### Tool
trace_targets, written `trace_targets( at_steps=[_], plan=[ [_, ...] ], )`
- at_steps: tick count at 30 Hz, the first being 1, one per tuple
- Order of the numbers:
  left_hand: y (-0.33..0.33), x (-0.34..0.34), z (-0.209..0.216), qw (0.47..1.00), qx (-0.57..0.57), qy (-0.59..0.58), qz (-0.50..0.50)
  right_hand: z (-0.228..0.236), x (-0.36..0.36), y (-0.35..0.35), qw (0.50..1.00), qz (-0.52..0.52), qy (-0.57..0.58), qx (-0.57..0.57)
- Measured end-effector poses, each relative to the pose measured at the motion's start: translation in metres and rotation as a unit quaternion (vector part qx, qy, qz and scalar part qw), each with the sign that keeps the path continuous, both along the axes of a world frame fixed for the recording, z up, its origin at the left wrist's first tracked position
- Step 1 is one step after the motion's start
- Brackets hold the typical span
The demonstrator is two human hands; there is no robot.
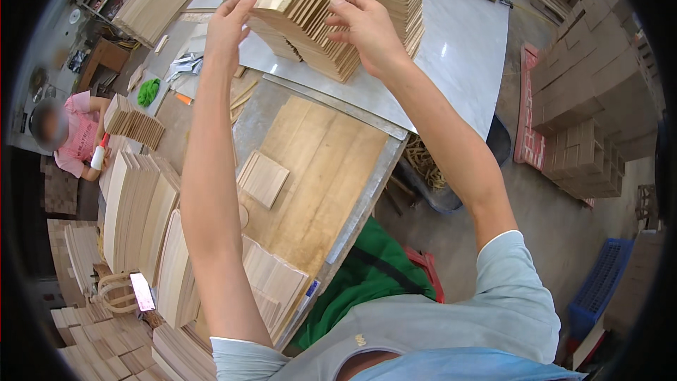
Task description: The recorder applies glue from a bottle onto the edges of small wooden blocks and stacks them together.
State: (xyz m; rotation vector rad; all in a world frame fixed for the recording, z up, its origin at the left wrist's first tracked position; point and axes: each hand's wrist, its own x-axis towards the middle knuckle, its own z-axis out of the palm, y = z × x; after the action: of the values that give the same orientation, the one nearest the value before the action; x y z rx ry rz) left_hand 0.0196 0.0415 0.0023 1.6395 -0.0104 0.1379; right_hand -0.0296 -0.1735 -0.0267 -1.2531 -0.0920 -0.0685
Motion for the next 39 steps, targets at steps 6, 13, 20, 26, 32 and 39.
trace_targets(
  at_steps=[6, 13, 20, 26, 32, 39],
  plan=[
    [-0.032, -0.022, 0.026, 0.932, 0.327, -0.15, -0.036, -0.001, 0.007, -0.003, 0.999, -0.005, -0.038, -0.036],
    [-0.021, -0.009, 0.027, 0.926, 0.354, -0.128, -0.022, -0.004, 0.008, 0.001, 0.999, 0.007, -0.04, -0.025],
    [-0.022, -0.013, 0.028, 0.956, 0.276, -0.087, -0.042, -0.007, 0.008, -0.002, 0.999, 0.017, -0.041, -0.028],
    [-0.02, -0.013, 0.024, 0.946, 0.308, -0.097, -0.033, -0.008, 0.008, -0.001, 0.999, 0.028, -0.036, -0.025],
    [-0.021, -0.012, 0.023, 0.963, 0.243, -0.103, -0.059, -0.004, 0.007, 0.002, 0.999, 0.022, -0.031, -0.027],
    [-0.025, -0.011, 0.021, 0.974, 0.201, -0.098, -0.044, 0.005, 0.006, 0.004, 0.998, 0.02, -0.047, -0.019]
  ],
)
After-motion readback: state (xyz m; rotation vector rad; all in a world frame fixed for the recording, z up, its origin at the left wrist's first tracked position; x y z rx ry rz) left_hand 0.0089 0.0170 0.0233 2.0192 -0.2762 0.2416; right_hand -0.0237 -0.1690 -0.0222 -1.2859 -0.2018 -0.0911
